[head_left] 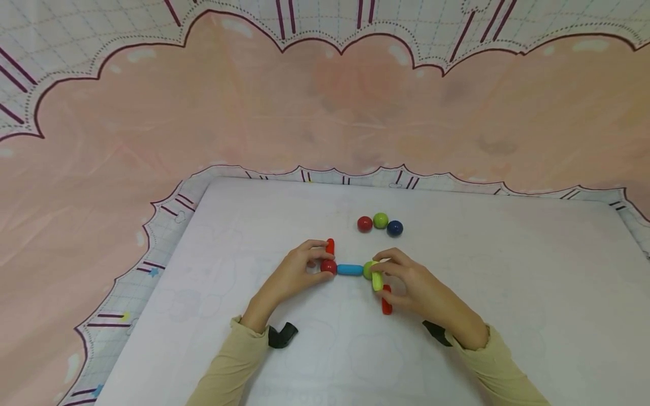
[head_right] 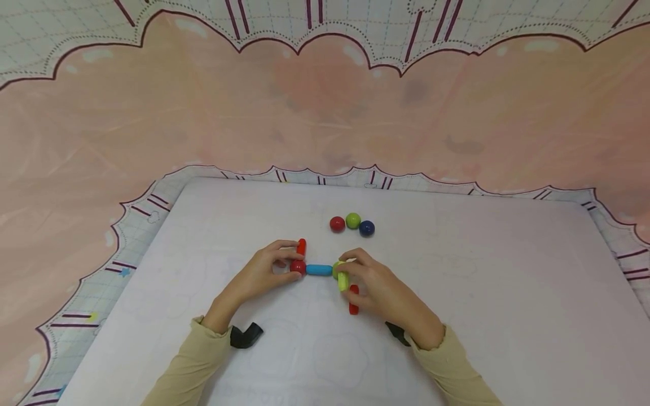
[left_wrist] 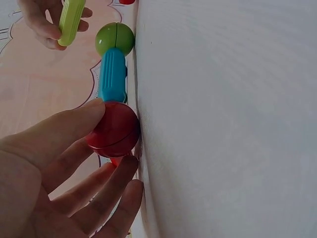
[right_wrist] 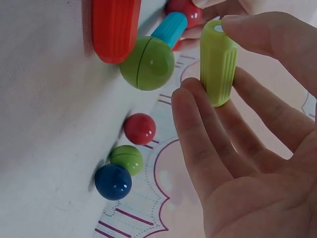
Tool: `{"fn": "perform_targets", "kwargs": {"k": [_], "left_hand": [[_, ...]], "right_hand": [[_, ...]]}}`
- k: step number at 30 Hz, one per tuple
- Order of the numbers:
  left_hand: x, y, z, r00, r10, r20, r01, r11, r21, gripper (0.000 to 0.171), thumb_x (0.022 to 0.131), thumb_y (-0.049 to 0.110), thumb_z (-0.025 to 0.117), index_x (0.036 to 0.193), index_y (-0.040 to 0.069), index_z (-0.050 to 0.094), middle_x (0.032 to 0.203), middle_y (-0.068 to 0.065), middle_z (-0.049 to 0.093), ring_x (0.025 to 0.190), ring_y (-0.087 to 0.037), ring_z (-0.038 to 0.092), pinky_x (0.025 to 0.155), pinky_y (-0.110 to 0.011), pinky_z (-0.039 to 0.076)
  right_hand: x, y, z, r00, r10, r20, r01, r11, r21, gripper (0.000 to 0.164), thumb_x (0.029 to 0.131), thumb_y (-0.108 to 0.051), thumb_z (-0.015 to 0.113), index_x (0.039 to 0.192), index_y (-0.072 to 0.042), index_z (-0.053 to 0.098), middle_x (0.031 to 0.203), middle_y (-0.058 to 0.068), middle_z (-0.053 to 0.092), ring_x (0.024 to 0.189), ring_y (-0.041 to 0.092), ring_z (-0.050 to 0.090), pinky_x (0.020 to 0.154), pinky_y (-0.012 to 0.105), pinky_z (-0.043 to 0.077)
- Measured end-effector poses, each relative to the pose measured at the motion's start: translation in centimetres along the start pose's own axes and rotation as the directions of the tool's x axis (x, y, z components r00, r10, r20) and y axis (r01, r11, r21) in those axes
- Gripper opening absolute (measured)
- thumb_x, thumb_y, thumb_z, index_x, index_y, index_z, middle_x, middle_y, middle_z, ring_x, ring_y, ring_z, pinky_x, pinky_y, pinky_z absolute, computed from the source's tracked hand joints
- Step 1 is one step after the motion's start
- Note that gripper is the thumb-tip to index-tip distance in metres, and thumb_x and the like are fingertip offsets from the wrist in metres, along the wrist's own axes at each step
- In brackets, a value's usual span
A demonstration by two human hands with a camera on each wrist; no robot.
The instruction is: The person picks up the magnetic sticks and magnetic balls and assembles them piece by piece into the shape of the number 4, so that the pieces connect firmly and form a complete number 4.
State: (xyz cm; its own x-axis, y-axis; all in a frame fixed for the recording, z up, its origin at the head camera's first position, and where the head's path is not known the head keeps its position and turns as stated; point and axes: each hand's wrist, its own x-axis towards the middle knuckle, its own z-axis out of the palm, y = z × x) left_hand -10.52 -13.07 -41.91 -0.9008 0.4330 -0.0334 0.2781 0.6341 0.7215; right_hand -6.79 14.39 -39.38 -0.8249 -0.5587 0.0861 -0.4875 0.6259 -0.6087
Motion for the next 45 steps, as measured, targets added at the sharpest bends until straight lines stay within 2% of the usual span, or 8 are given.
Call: {"fn": "perform_targets", "kwargs": {"k": [4, 12, 17, 24, 34, 45], "left_hand": [[0.0, 0.0, 0.0, 1.000, 0.014, -0.003, -0.014, 1.000, 0.003, 0.032, 0.085, 0.015, 0.079, 0.116, 0.010, 0.072, 0.141, -0.011, 0.054, 0.109, -0.026, 0.061, 0.093, -0.039, 0.054], [-0.1, 0.0, 0.0, 1.000, 0.002, -0.003, -0.002, 1.000, 0.007, 0.032, 0.085, 0.015, 0.079, 0.116, 0.010, 0.072, 0.141, -0.011, 0.054, 0.109, -0.026, 0.061, 0.093, -0.039, 0.054], [-0.1, 0.0, 0.1, 1.000, -0.014, -0.009, 0.015, 1.000, 0.010, 0.033, 0.084, 0.014, 0.080, 0.116, 0.010, 0.072, 0.141, -0.011, 0.054, 0.107, -0.026, 0.061, 0.093, -0.039, 0.055], [-0.2, -0.1, 0.2, 1.000, 0.002, -0.026, -0.001, 1.000, 0.017, 0.032, 0.083, 0.013, 0.080, 0.114, 0.009, 0.073, 0.139, -0.012, 0.055, 0.106, -0.026, 0.061, 0.091, -0.038, 0.055], [-0.2, 0.1, 0.0, 1.000, -0.012, -0.006, 0.012, 1.000, -0.008, 0.032, 0.085, 0.014, 0.079, 0.115, 0.010, 0.072, 0.141, -0.011, 0.054, 0.110, -0.026, 0.061, 0.094, -0.039, 0.054], [-0.5, -0.1, 0.1, 1.000, -0.021, -0.008, 0.021, 1.000, -0.017, 0.032, 0.085, 0.018, 0.080, 0.116, 0.012, 0.072, 0.142, -0.009, 0.053, 0.106, -0.023, 0.060, 0.093, -0.038, 0.052]], "right_hand": [[0.0, 0.1, -0.1, 1.000, -0.016, -0.014, 0.016, 1.000, 0.010, 0.040, 0.080, -0.004, 0.081, 0.118, -0.007, 0.070, 0.129, 0.008, 0.054, 0.108, 0.023, 0.060, 0.092, 0.037, 0.056], [0.1, 0.2, -0.2, 0.999, -0.033, -0.028, 0.034, 0.999, 0.037, 0.039, 0.080, -0.005, 0.081, 0.117, -0.005, 0.069, 0.127, 0.008, 0.054, 0.108, 0.024, 0.060, 0.090, 0.039, 0.057], [0.2, 0.2, -0.1, 0.998, -0.011, -0.066, 0.014, 0.999, 0.049, 0.034, 0.082, -0.011, 0.081, 0.115, -0.008, 0.071, 0.123, 0.006, 0.056, 0.105, 0.023, 0.063, 0.089, 0.039, 0.057], [0.4, 0.4, 0.0, 0.993, 0.014, -0.121, -0.005, 0.997, 0.073, 0.027, 0.082, -0.012, 0.081, 0.108, -0.009, 0.072, 0.115, 0.003, 0.057, 0.099, 0.019, 0.064, 0.085, 0.036, 0.059], [0.8, 0.5, 0.0, 0.987, 0.070, -0.144, -0.056, 0.993, 0.103, 0.019, 0.081, -0.006, 0.081, 0.097, -0.009, 0.072, 0.109, 0.001, 0.058, 0.096, 0.018, 0.063, 0.085, 0.033, 0.059], [1.2, 0.9, -0.1, 0.981, 0.010, -0.195, 0.021, 0.988, 0.155, 0.025, 0.080, 0.001, 0.080, 0.101, -0.003, 0.068, 0.108, 0.004, 0.057, 0.098, 0.019, 0.062, 0.083, 0.033, 0.059]]}}
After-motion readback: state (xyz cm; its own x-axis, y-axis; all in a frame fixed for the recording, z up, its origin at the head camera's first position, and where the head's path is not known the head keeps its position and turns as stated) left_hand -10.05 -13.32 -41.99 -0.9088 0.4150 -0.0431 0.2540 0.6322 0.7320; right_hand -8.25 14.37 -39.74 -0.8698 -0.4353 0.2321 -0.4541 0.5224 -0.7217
